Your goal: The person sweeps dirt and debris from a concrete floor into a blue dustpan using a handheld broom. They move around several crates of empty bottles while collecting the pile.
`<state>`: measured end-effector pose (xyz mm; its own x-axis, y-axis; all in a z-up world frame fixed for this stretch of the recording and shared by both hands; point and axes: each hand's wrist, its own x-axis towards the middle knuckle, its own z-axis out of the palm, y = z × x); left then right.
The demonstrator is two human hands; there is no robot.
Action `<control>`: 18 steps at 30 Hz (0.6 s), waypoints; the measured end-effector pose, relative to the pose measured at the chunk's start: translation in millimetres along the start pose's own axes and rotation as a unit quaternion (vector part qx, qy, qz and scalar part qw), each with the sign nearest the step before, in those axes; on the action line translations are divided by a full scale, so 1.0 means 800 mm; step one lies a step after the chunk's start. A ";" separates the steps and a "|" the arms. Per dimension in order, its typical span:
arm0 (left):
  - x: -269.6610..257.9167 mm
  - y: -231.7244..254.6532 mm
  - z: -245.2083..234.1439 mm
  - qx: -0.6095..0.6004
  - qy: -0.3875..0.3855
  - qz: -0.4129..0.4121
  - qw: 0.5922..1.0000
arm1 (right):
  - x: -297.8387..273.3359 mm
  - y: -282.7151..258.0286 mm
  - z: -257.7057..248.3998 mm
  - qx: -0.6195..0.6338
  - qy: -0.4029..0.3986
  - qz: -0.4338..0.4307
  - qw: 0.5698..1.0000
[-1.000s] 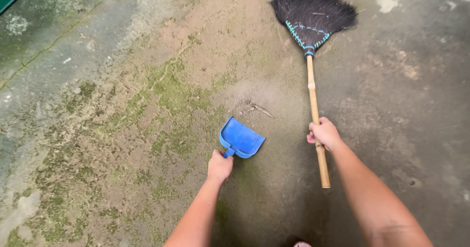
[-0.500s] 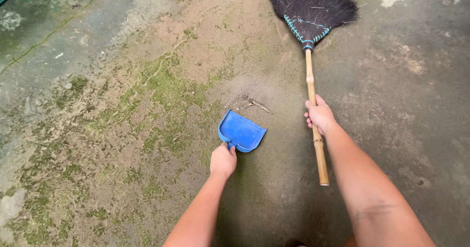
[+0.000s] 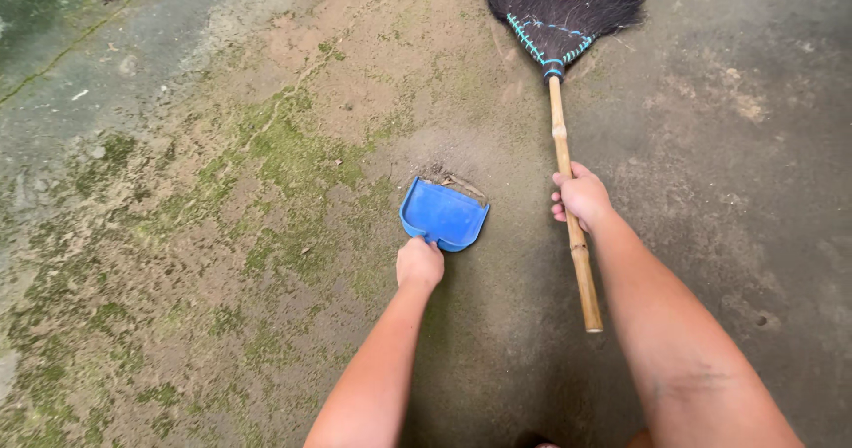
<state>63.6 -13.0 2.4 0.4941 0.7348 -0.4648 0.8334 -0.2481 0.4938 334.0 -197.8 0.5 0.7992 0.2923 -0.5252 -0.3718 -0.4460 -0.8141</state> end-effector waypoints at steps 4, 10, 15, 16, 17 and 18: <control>0.007 0.015 -0.006 -0.006 -0.025 -0.042 0.999 | 0.028 0.011 -0.014 -0.021 0.005 -0.002 1.000; 0.022 0.026 0.006 -0.021 -0.027 -0.057 0.998 | -0.029 -0.049 0.001 -0.137 0.048 -0.002 0.989; 0.024 0.024 0.015 -0.035 -0.005 -0.040 0.999 | -0.025 -0.036 -0.012 -0.040 0.005 0.009 0.999; 0.027 0.024 0.015 -0.037 0.000 -0.034 0.999 | -0.026 -0.030 -0.016 -0.057 0.016 0.011 0.998; 0.037 0.026 0.015 -0.034 0.003 -0.029 0.999 | -0.026 -0.025 -0.017 -0.076 0.026 0.012 0.997; 0.053 0.030 0.012 -0.030 0.007 -0.023 0.999 | -0.023 -0.020 -0.015 -0.079 0.014 0.005 0.997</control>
<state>107.1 6.3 -12.4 0.4518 0.7529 -0.4785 0.8386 -0.1755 0.5157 331.2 -206.3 26.4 0.8089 0.2648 -0.5250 -0.3027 -0.5779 -0.7579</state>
